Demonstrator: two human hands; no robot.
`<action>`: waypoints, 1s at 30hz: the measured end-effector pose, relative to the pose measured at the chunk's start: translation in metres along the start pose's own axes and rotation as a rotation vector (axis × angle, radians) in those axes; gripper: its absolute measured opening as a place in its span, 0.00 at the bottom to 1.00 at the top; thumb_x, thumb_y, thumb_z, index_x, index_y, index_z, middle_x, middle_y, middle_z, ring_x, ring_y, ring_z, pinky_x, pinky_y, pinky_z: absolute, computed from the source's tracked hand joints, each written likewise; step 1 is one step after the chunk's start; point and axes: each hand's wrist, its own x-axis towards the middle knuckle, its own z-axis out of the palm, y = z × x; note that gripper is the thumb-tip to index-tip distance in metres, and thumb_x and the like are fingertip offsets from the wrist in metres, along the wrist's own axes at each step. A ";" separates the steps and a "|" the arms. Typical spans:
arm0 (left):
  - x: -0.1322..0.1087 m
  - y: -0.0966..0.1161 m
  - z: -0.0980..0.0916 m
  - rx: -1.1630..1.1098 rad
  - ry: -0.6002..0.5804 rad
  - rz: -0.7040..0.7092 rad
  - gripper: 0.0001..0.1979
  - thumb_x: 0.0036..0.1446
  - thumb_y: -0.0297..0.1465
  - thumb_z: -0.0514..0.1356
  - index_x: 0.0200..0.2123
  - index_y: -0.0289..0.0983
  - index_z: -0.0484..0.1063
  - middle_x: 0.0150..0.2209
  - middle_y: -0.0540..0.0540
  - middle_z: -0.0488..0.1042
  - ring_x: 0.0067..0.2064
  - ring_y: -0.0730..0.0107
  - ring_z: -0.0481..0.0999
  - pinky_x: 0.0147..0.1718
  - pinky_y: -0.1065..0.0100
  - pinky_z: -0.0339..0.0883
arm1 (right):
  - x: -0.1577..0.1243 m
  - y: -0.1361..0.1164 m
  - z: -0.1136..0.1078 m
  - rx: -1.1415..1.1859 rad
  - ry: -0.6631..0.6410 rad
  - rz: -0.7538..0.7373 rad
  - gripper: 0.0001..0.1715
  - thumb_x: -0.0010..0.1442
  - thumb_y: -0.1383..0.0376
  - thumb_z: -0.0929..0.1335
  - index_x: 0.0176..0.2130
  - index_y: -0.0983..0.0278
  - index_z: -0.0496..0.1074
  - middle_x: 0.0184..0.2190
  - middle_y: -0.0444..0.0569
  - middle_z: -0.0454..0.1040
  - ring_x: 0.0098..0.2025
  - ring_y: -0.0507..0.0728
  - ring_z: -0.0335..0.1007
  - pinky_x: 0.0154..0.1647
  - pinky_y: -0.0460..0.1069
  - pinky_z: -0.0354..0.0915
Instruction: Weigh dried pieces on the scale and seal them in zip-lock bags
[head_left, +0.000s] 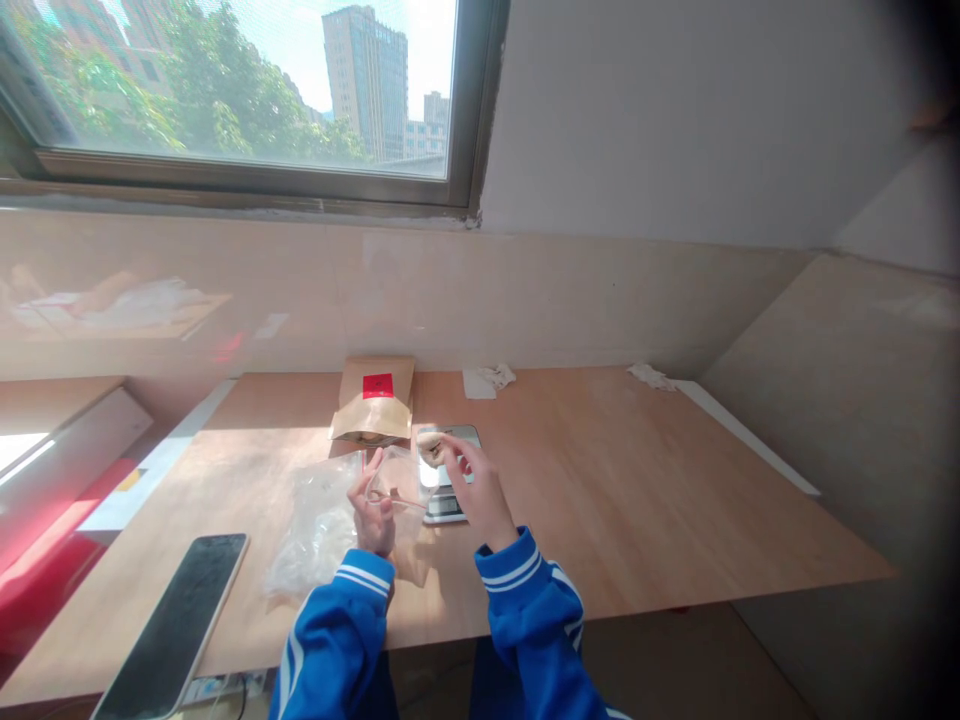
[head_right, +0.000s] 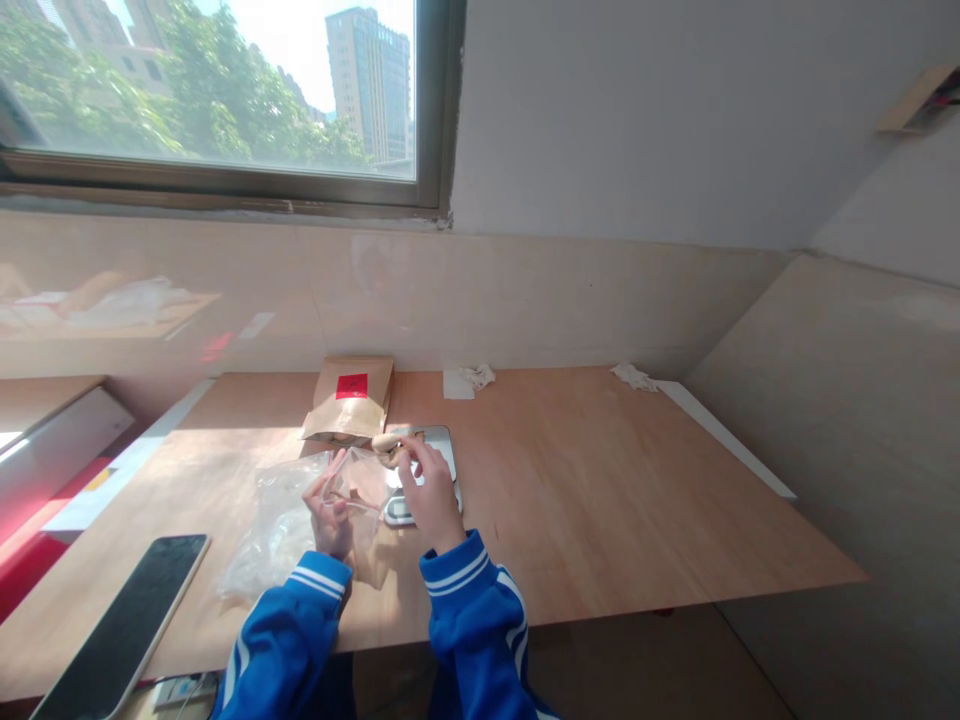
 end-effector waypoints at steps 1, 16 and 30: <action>0.000 0.000 0.001 -0.036 0.027 0.016 0.22 0.59 0.53 0.40 0.49 0.45 0.46 0.61 0.34 0.57 0.64 0.55 0.55 0.59 0.40 0.52 | 0.002 -0.002 0.000 -0.036 -0.079 -0.023 0.18 0.62 0.60 0.61 0.48 0.60 0.72 0.35 0.48 0.74 0.34 0.55 0.65 0.41 0.51 0.63; 0.000 -0.009 0.007 -0.177 0.197 -0.028 0.19 0.60 0.47 0.47 0.45 0.38 0.54 0.54 0.30 0.66 0.58 0.54 0.66 0.53 0.41 0.59 | 0.020 0.076 0.025 -0.355 -0.101 -0.030 0.20 0.58 0.68 0.61 0.50 0.62 0.69 0.50 0.53 0.68 0.53 0.61 0.60 0.54 0.56 0.58; -0.002 -0.006 0.006 -0.312 0.189 -0.128 0.18 0.58 0.48 0.49 0.44 0.44 0.51 0.58 0.34 0.63 0.58 0.54 0.65 0.55 0.41 0.55 | 0.021 0.074 0.021 -0.147 0.142 0.115 0.17 0.61 0.57 0.61 0.43 0.64 0.71 0.36 0.51 0.75 0.37 0.57 0.67 0.40 0.52 0.62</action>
